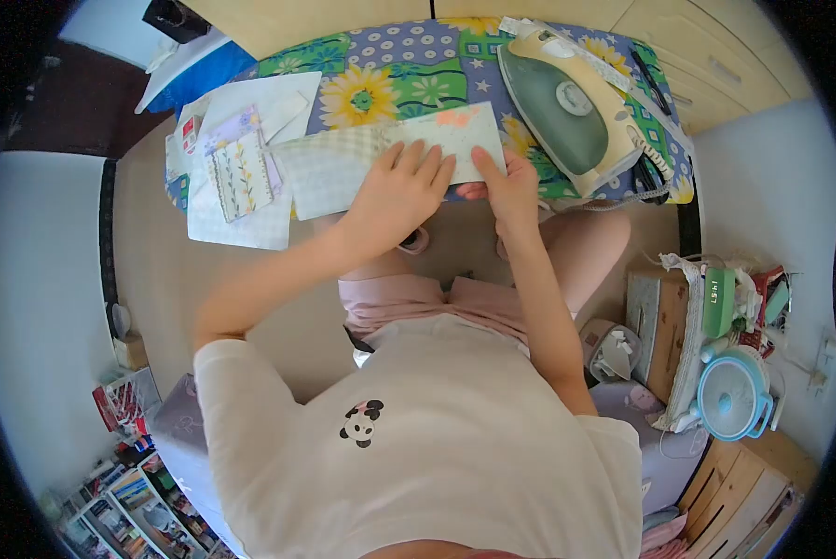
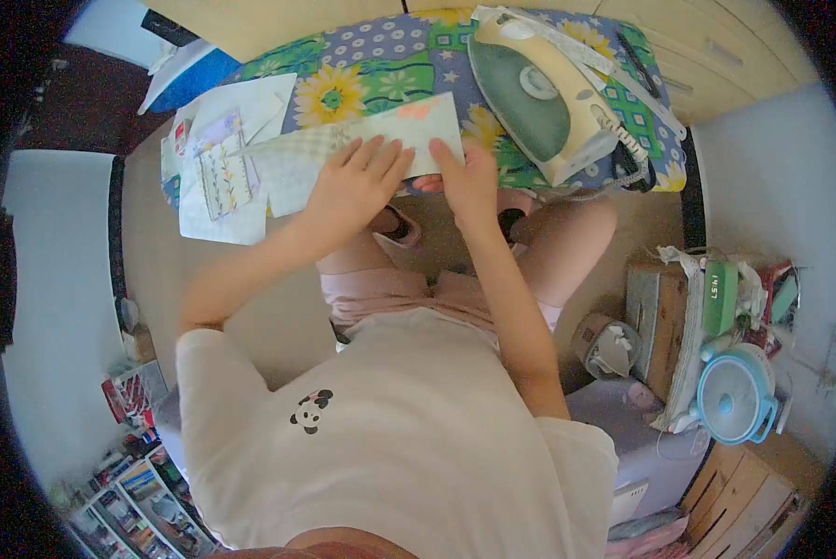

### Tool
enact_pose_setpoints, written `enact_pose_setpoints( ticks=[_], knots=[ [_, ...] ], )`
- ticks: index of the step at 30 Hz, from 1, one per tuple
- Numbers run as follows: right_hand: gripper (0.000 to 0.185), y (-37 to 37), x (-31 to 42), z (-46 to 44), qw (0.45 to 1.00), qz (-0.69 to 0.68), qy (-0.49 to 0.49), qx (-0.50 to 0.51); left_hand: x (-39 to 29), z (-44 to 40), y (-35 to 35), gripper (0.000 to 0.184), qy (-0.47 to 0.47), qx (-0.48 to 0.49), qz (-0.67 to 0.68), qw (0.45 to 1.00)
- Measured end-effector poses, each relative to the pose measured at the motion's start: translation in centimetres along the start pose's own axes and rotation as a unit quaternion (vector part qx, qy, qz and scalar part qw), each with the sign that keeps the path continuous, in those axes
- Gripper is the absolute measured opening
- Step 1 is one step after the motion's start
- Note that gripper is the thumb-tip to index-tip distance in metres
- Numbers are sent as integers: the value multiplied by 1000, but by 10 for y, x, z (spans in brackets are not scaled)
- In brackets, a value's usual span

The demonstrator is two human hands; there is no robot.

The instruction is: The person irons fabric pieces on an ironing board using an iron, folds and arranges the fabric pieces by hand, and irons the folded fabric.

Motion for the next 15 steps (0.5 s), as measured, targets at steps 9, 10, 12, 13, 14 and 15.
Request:
enact_pose_setpoints(
  ticks=[9,10,12,13,14,15],
  knots=[
    [22,-38,11,37,852,408,-324,-54,2,26,25,43,-13,-51,86,995],
    [25,-33,14,41,769,469,-433,-18,4,26,25,43,-13,-48,89,995],
    [26,-30,13,39,738,503,-448,27,5,24,24,40,15,-57,89,994],
    [26,-27,12,37,703,534,-465,72,8,23,24,40,16,-57,90,994],
    [26,-28,10,35,703,534,-463,72,10,23,24,38,23,-64,99,993],
    [25,-30,7,33,693,540,-470,75,12,23,23,37,29,-71,109,991]
  ],
)
Point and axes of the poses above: each hand's wrist, its own z-axis away from the middle knuckle, its own y-axis out of the palm, x = y × z, the point moved 3 cm from there along -z, towards the middle knuckle
